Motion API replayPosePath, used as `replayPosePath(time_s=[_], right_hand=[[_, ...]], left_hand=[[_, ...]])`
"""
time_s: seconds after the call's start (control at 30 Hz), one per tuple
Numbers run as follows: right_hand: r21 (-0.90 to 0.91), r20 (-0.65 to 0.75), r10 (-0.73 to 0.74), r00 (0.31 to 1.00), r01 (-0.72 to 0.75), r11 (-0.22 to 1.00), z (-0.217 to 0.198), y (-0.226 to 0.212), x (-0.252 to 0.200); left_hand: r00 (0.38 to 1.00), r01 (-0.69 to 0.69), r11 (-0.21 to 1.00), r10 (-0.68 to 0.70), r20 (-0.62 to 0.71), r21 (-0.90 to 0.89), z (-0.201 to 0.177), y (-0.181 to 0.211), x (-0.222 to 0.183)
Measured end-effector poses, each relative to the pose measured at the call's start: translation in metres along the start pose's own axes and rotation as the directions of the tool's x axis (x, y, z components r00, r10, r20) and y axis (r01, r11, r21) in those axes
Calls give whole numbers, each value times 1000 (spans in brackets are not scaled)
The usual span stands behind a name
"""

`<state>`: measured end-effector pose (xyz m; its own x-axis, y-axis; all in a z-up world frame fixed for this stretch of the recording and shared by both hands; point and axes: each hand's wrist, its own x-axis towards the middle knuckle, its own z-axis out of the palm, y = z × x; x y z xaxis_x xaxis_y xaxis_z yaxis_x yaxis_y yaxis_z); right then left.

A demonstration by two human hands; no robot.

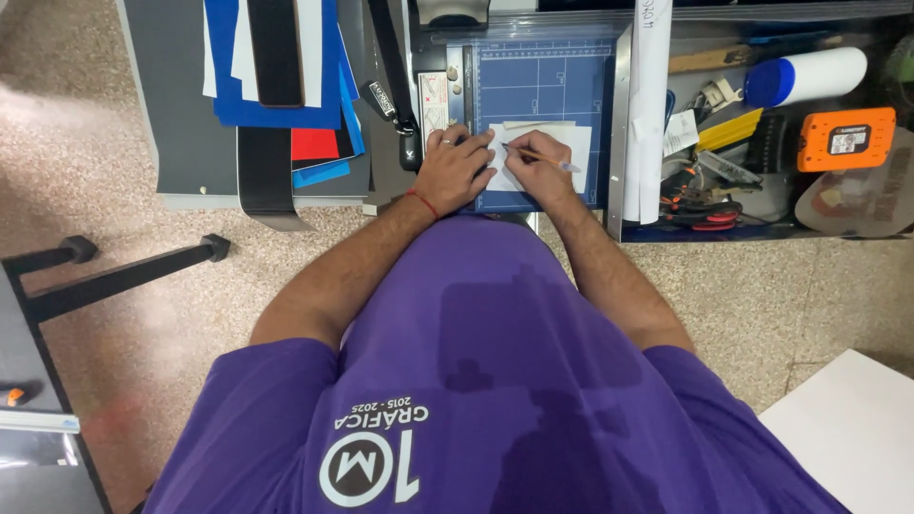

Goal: The person is preparing a roll of black film by securing it with tape and then writing notes on a piece of paper.

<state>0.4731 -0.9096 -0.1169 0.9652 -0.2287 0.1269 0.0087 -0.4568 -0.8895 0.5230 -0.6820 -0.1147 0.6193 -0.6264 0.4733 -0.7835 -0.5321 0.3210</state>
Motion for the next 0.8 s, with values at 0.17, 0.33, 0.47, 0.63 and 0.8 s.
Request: replayPosePath(time_s=[0.17,0.33,0.47,0.63,0.8], right_hand=[[273,-224,103,969,-39,961,-1,18,5],[336,-208,54,977,20,941,-23,3,-3],[213,-82,80,993,-61,975,-11,-9,-15],[157,-32,80,996,-74,985,-6,-10,-18],[56,-107,64,992,-58,997,-1,-11,-15]], left_hand=[[1000,2,1000,-2,8,-3,-1,0,1],[999,15,1000,-14,37,-12,-3,-1,2],[999,2,1000,-2,48,-1,-2,0,0],[999,-27,999,26,45,20,-5,0,3],[997,-57,998,56,49,25,-1,-6,3]])
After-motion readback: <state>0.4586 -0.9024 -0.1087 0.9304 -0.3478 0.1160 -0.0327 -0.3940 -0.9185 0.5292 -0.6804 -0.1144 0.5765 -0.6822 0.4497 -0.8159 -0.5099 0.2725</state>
